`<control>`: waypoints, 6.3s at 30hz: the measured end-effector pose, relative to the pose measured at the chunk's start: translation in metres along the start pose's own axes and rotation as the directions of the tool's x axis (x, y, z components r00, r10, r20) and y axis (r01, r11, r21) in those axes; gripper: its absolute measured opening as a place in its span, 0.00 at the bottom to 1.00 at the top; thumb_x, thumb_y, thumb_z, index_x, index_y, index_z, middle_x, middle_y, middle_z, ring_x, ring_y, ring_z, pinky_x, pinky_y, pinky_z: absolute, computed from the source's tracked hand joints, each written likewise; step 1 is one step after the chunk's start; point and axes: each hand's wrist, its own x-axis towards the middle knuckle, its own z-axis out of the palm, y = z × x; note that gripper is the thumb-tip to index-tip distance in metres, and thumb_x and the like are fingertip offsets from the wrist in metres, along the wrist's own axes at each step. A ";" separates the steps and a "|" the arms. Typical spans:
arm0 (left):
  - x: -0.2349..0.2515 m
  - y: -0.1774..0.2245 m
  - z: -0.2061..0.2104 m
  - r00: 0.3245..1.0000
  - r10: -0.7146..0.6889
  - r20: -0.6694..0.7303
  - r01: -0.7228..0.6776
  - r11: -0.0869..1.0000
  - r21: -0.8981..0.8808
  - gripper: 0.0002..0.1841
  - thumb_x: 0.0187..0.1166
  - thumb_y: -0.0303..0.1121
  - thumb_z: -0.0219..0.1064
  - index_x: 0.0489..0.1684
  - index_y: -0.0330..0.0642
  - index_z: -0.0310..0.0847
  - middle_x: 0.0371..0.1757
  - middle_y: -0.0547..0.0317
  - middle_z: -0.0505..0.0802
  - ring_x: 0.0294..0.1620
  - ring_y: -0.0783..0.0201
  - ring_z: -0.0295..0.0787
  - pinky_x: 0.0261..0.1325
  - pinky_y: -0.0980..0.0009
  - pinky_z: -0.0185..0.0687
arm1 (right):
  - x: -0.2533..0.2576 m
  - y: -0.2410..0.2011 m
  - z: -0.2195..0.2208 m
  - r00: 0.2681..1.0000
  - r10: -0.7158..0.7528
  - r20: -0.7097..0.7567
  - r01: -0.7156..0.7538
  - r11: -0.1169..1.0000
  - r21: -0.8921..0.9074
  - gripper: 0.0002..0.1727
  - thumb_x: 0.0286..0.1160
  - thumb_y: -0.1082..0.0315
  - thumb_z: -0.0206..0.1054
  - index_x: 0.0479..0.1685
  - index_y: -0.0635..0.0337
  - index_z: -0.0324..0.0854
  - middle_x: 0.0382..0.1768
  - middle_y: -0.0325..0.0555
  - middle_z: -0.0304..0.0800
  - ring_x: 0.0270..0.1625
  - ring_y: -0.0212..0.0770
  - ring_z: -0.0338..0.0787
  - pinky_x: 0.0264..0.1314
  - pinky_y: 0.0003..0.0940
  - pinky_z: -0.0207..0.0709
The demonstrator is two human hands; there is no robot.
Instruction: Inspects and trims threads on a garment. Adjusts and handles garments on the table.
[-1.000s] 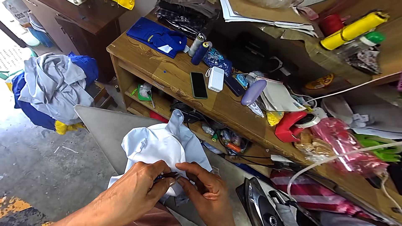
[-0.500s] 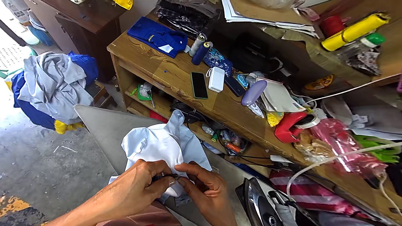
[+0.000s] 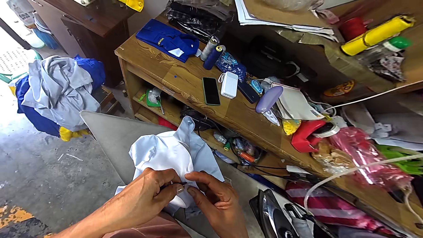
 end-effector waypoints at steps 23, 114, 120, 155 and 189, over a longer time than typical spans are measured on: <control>-0.002 0.006 0.011 0.994 -0.021 -0.104 0.025 0.999 0.035 0.12 0.88 0.46 0.61 0.50 0.48 0.83 0.24 0.73 0.85 0.18 0.82 0.75 0.20 0.85 0.71 | 0.002 -0.003 0.012 0.981 0.025 -0.193 -0.015 0.999 0.051 0.15 0.69 0.81 0.73 0.56 0.69 0.89 0.48 0.47 0.95 0.46 0.33 0.94 0.51 0.26 0.91; -0.010 0.000 0.006 0.997 -0.022 -0.079 0.019 0.999 -0.048 0.12 0.88 0.45 0.62 0.42 0.47 0.84 0.20 0.73 0.82 0.18 0.81 0.74 0.21 0.83 0.70 | -0.004 -0.003 0.024 0.992 0.012 -0.123 -0.005 0.999 0.052 0.16 0.69 0.80 0.74 0.58 0.68 0.89 0.48 0.47 0.95 0.48 0.34 0.93 0.53 0.27 0.90; -0.004 0.014 -0.037 0.994 0.098 -0.054 -0.094 0.993 0.065 0.28 0.76 0.48 0.75 0.75 0.52 0.78 0.21 0.78 0.77 0.18 0.83 0.65 0.20 0.85 0.61 | 0.001 -0.007 0.017 0.995 0.078 -0.056 -0.067 0.983 0.170 0.25 0.67 0.82 0.74 0.68 0.68 0.78 0.46 0.43 0.95 0.46 0.32 0.94 0.51 0.27 0.91; 0.014 0.083 -0.107 0.865 0.204 0.459 -0.499 0.443 0.744 0.25 0.90 0.56 0.53 0.64 0.48 0.87 0.34 0.60 0.82 0.35 0.62 0.80 0.38 0.68 0.76 | 0.054 -0.019 0.016 0.953 0.211 0.219 -0.259 0.940 0.222 0.09 0.82 0.69 0.64 0.36 0.57 0.88 0.24 0.28 0.84 0.28 0.18 0.80 0.31 0.15 0.72; 0.048 0.147 -0.084 0.731 -0.059 0.680 -0.664 0.169 0.729 0.08 0.82 0.32 0.62 0.30 0.46 0.82 0.20 0.62 0.78 0.22 0.58 0.80 0.23 0.62 0.70 | 0.059 -0.029 0.022 0.959 0.201 0.202 -0.228 0.966 0.121 0.10 0.83 0.64 0.66 0.34 0.56 0.88 0.22 0.27 0.82 0.25 0.17 0.77 0.27 0.13 0.68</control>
